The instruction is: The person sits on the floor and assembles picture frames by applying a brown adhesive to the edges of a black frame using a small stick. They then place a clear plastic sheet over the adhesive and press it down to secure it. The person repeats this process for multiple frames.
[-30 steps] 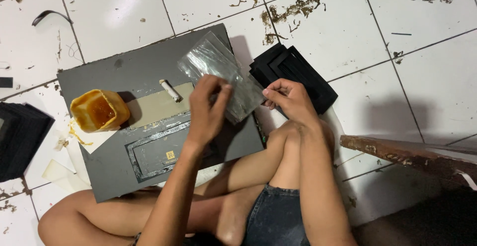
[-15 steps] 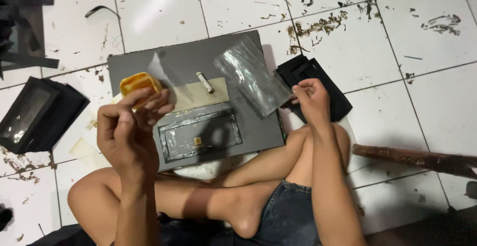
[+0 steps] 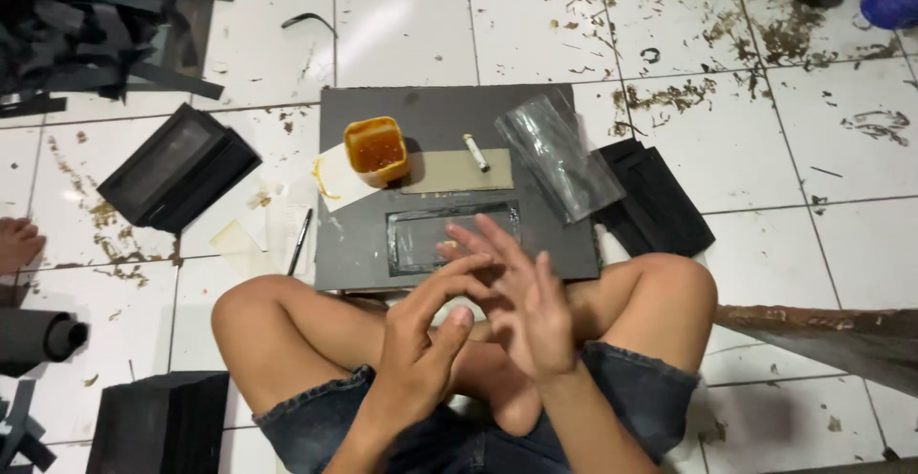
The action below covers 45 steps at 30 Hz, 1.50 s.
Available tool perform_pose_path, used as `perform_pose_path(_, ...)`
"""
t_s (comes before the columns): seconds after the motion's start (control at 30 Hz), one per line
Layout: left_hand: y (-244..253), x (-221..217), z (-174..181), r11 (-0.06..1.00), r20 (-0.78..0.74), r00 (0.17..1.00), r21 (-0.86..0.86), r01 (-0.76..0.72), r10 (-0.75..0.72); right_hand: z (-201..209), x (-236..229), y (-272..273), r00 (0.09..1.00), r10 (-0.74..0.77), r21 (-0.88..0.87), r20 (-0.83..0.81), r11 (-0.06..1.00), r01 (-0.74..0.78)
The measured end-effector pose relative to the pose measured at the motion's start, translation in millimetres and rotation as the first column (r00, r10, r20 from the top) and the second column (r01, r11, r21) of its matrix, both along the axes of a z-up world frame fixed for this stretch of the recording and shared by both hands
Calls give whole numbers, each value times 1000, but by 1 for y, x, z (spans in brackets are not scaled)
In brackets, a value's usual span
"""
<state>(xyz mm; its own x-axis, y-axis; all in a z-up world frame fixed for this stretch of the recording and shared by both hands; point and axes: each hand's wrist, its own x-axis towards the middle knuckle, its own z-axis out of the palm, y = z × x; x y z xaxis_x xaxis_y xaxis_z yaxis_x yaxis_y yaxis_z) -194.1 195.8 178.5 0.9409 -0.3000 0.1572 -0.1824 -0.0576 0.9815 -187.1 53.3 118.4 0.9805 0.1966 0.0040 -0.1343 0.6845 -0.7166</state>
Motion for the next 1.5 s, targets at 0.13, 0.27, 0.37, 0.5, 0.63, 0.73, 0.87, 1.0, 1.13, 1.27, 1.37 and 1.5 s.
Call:
perform_pose_path(0.13,37,-11,-21,955,148,948,56,-291,281,-30,-11,-3,985,170,550,-5,823,-139)
perform_pose_path(0.27,69,-12,-60,853,-81,868,250,-458,490,-44,-22,-5,981,190,631,-45,766,-120)
perform_pose_path(0.37,84,-15,-83,948,-540,808,-55,-315,237,-52,-27,-3,975,216,659,-57,741,-126)
perform_pose_path(0.5,79,-9,-95,952,-656,750,-166,-256,87,-72,-25,-4,956,254,608,-145,785,-116)
perform_pose_path(0.63,69,2,-98,960,-628,771,-135,-244,108,-87,-18,-15,952,244,561,-186,821,-101)
perform_pose_path(0.73,66,13,-103,965,-520,833,-57,-254,189,-106,-9,-36,969,149,395,-198,917,-60)
perform_pose_path(0.87,67,32,-114,957,-402,889,-91,-276,218,-129,6,-63,986,-72,-18,-147,997,70)
perform_pose_path(1.0,65,50,-129,944,-380,890,-106,-312,252,-139,26,-85,964,-241,-488,114,832,265)
perform_pose_path(1.13,60,60,-138,932,-451,857,-126,-339,251,-130,47,-92,908,-310,-681,283,601,417)
perform_pose_path(1.27,54,63,-147,930,-487,834,-105,-351,260,-133,53,-89,841,-312,-765,443,358,535)
perform_pose_path(1.37,52,66,-155,927,-505,821,-100,-362,267,-130,55,-84,808,-273,-776,522,241,582)
perform_pose_path(1.5,49,69,-161,920,-523,804,-87,-381,284,-125,58,-79,784,-245,-748,571,238,619)
